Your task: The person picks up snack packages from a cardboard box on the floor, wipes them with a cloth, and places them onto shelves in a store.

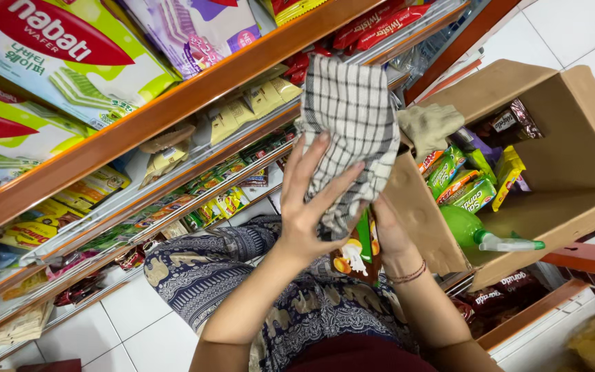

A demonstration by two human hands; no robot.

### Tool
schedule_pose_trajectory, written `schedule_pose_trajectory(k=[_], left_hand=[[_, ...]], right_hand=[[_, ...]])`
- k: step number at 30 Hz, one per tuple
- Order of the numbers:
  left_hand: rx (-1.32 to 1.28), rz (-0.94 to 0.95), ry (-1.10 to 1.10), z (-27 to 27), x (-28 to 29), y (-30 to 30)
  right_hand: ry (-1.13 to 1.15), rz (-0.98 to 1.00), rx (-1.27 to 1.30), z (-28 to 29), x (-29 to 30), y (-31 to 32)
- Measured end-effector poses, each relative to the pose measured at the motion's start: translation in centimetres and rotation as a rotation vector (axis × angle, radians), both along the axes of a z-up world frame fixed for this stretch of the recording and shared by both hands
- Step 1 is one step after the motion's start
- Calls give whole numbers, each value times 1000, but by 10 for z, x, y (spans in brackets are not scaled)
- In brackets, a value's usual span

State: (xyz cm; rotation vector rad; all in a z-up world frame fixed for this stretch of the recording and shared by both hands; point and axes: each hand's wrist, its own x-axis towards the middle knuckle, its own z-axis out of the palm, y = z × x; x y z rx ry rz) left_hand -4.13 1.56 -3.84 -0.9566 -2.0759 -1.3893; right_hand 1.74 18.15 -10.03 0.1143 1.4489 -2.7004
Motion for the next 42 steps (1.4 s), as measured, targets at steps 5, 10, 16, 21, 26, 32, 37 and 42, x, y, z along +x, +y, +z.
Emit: schedule_pose_trajectory(k=[5, 10, 16, 21, 26, 32, 37, 42], left_hand=[[31, -197, 159, -26, 25, 18], [-60, -356, 199, -57, 32, 29], [-42, -248, 94, -25, -46, 61], [334, -214, -354, -7, -98, 113], [453, -283, -1181, -77, -80, 192], [-134, -638, -854, -160, 10, 258], [-368, -754, -543, -166, 9, 267], [399, -1264, -1592, -126, -15, 227]], right_hand=[[54, -177, -155, -36, 7, 25], [30, -255, -254, -80, 29, 77], [-86, -265, -91, -55, 46, 61], [-149, -232, -81, 1, 63, 62], [-32, -176, -107, -3, 104, 82], [98, -368, -381, -27, 125, 120], [82, -800, -157, -27, 103, 147], [386, -797, -212, -13, 91, 157]])
